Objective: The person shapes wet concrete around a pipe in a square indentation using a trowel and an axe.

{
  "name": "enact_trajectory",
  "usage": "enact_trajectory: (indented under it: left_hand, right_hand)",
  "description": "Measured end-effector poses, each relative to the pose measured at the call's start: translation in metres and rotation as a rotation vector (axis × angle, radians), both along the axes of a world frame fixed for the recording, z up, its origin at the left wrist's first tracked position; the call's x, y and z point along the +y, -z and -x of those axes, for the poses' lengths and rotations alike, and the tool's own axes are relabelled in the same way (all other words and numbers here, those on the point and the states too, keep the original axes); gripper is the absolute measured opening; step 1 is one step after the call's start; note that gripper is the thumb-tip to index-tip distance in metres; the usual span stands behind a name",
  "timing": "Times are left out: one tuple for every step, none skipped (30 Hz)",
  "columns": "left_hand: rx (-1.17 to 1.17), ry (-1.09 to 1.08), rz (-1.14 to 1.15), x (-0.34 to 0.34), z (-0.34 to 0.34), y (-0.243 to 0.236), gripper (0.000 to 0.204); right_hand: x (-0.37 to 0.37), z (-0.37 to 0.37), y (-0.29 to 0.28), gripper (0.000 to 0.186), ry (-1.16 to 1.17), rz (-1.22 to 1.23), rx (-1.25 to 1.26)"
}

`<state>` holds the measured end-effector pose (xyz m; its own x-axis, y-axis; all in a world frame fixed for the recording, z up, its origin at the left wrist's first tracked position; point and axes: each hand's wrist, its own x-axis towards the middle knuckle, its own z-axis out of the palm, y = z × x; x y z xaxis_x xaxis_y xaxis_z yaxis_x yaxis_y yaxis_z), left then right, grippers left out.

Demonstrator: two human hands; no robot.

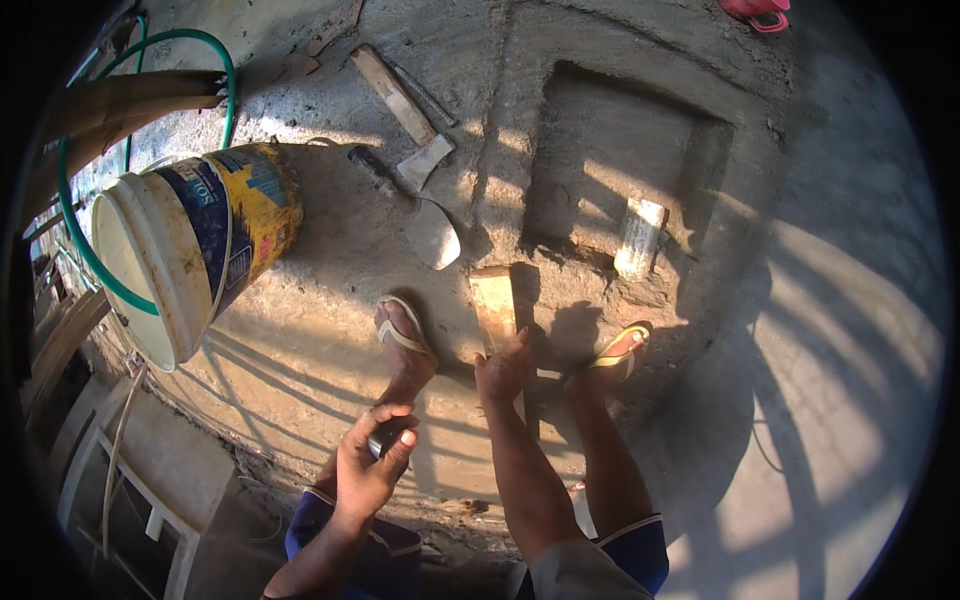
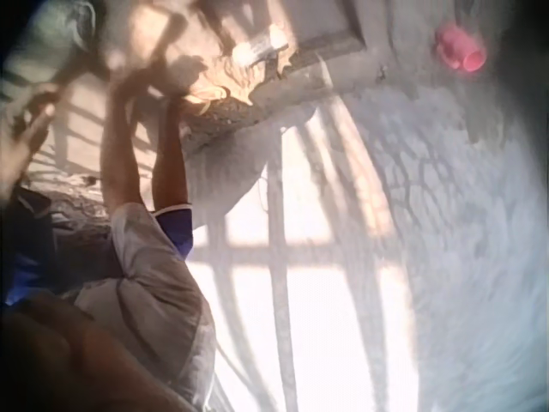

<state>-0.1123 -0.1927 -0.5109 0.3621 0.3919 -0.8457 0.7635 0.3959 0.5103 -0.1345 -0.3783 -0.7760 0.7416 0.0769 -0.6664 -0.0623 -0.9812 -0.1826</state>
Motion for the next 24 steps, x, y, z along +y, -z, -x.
enact_trajectory:
  left_hand:
    - [-0.041, 0.012, -0.035, 0.001, -0.001, 0.002, 0.027]
    - [-0.029, 0.009, -0.019, 0.005, -0.003, 0.003, 0.026]
    - [-0.025, 0.007, -0.029, 0.011, -0.001, 0.002, 0.026]
    - [-0.044, 0.005, -0.028, 0.016, -0.005, 0.003, 0.025]
    - [-0.042, -0.028, -0.015, 0.018, -0.003, 0.004, 0.025]
    - [-0.047, -0.039, -0.006, 0.021, -0.002, 0.005, 0.025]
    - [-0.019, -0.091, 0.015, 0.024, 0.003, 0.005, 0.026]
    - [0.006, -0.141, 0.038, 0.026, 0.007, 0.004, 0.026]
    - [0.009, -0.16, 0.014, 0.029, 0.009, 0.004, 0.026]
    - [-0.003, -0.168, 0.028, 0.033, 0.006, 0.007, 0.026]
    - [-0.03, -0.198, 0.008, 0.036, 0.001, 0.011, 0.025]
    - [-0.034, -0.238, -0.034, 0.04, 0.0, 0.01, 0.025]
    - [-0.041, -0.246, -0.062, 0.041, -0.003, 0.011, 0.024]
    - [-0.045, -0.255, -0.051, 0.042, -0.006, 0.011, 0.024]
    - [-0.036, -0.248, -0.052, 0.045, -0.007, 0.01, 0.024]
    - [-0.035, -0.237, -0.046, 0.049, -0.008, 0.009, 0.024]
    - [-0.06, -0.218, -0.064, 0.054, -0.008, 0.005, 0.025]
    - [-0.078, -0.18, -0.123, 0.052, -0.006, -0.002, 0.025]
    - [-0.051, -0.231, -0.108, 0.052, -0.003, -0.013, 0.025]
    - [-0.038, -0.277, -0.097, 0.058, -0.006, -0.02, 0.025]
    - [-0.082, -0.185, -0.138, 0.065, -0.015, -0.024, 0.025]
    - [-0.131, -0.079, -0.172, 0.08, -0.023, -0.026, 0.026]
    - [-0.144, -0.094, -0.175, 0.087, -0.023, -0.03, 0.028]
    - [-0.16, -0.109, -0.179, 0.089, -0.021, -0.033, 0.031]
  right_hand:
    - [-0.005, 0.004, 0.012, 0.104, 0.008, 0.029, -0.04]
    - [-0.012, 0.007, 0.021, 0.102, 0.014, 0.059, -0.081]
    - [-0.009, 0.011, 0.02, 0.097, 0.008, 0.013, -0.093]
    - [-0.018, 0.014, 0.024, 0.097, -0.007, 0.017, -0.088]
    - [-0.028, 0.016, 0.026, 0.095, -0.099, -0.018, -0.092]
    - [-0.04, 0.018, 0.028, 0.093, -0.189, -0.048, -0.102]
    - [-0.049, 0.026, 0.023, 0.086, -0.18, -0.033, -0.055]
    - [-0.059, 0.036, 0.014, 0.086, -0.19, -0.025, -0.056]
    - [-0.067, 0.045, 0.002, 0.08, -0.222, -0.016, 0.017]
    - [-0.078, 0.05, -0.007, 0.075, -0.249, 0.003, 0.078]
    - [-0.089, 0.055, -0.017, 0.067, -0.24, -0.05, 0.081]
    - [-0.092, 0.062, -0.03, 0.06, -0.242, -0.125, 0.106]
    - [-0.095, 0.068, -0.045, 0.067, -0.386, -0.085, 0.085]
    - [-0.101, 0.072, -0.061, 0.067, -0.469, -0.137, 0.136]
    - [-0.099, 0.071, -0.076, 0.062, -0.593, -0.21, 0.219]
    - [-0.104, 0.076, -0.086, 0.058, -0.71, -0.275, 0.297]
    - [-0.104, 0.088, -0.099, 0.052, -0.78, -0.281, 0.3]
    - [-0.117, 0.106, -0.109, 0.047, -0.857, -0.285, 0.305]
    - [-0.109, 0.115, -0.116, 0.046, -0.937, -0.201, 0.439]
    - [-0.095, 0.117, -0.113, 0.045, -1.011, -0.112, 0.559]
    - [-0.101, 0.123, -0.098, 0.045, -1.06, -0.15, 0.425]
    - [-0.104, 0.131, -0.081, 0.046, -1.092, -0.18, 0.289]
    - [-0.099, 0.133, -0.071, 0.051, -1.19, -0.091, 0.307]
    - [-0.093, 0.132, -0.06, 0.056, -1.287, 0.001, 0.321]
